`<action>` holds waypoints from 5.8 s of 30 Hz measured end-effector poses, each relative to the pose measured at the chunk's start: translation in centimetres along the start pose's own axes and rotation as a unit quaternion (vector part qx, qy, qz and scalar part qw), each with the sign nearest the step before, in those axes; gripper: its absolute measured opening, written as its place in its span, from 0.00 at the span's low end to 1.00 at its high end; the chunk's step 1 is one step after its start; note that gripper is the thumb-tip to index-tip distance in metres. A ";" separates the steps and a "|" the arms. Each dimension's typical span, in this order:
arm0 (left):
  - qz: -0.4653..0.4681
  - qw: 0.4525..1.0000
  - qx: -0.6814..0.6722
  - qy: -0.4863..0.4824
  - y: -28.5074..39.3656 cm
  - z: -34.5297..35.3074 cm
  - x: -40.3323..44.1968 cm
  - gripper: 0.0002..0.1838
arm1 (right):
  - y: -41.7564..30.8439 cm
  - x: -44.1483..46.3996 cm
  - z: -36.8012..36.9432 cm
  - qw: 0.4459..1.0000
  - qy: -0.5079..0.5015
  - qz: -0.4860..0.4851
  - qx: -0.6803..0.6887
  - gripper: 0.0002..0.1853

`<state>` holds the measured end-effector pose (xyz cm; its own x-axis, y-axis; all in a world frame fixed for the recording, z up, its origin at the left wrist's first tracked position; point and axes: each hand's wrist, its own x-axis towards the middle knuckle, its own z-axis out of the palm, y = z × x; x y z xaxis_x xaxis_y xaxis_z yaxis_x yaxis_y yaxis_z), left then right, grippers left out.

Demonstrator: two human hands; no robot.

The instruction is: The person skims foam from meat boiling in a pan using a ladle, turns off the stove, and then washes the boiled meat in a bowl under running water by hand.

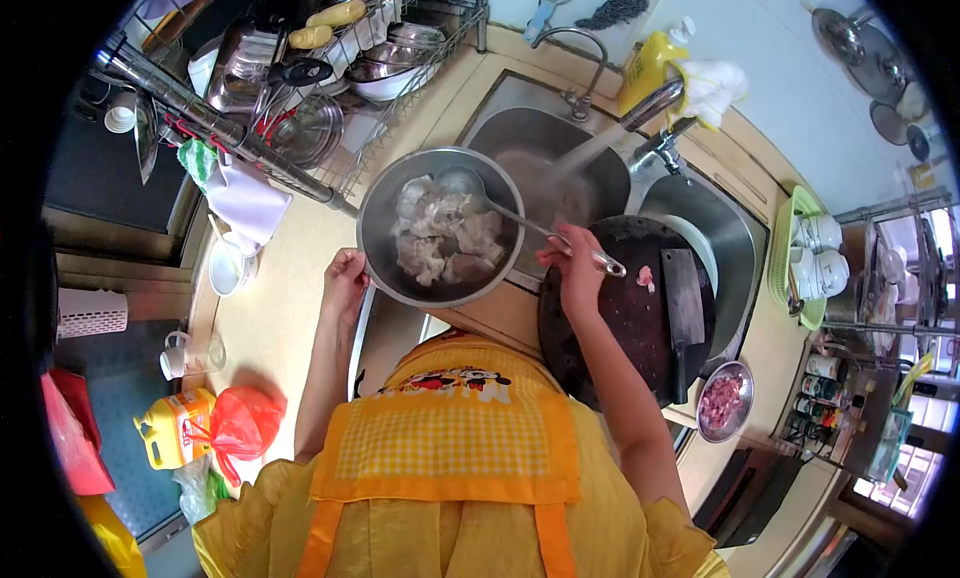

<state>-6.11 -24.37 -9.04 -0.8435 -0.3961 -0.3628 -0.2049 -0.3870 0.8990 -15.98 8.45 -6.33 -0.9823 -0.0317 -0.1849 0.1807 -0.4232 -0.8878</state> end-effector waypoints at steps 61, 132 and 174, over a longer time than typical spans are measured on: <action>-0.113 0.966 0.152 -0.173 -0.8 17.1 13.5 0.07 | -10.4 10.9 -5.3 0.925 0.123 0.022 -0.358 0.15; -0.009 0.953 0.228 -0.199 1.8 14.5 16.5 0.09 | -6.1 10.2 -4.0 0.926 0.049 -0.044 -0.371 0.11; -0.433 0.884 0.064 -0.164 0.9 12.9 10.6 0.09 | -12.7 11.3 -1.8 0.873 0.017 0.228 -0.431 0.14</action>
<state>-21.62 -18.16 -8.87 -0.4378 0.2724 -0.8568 -0.8808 -0.3213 0.3478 -29.27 15.12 2.04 -0.7983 0.0137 -0.6021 0.5380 0.4656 -0.7027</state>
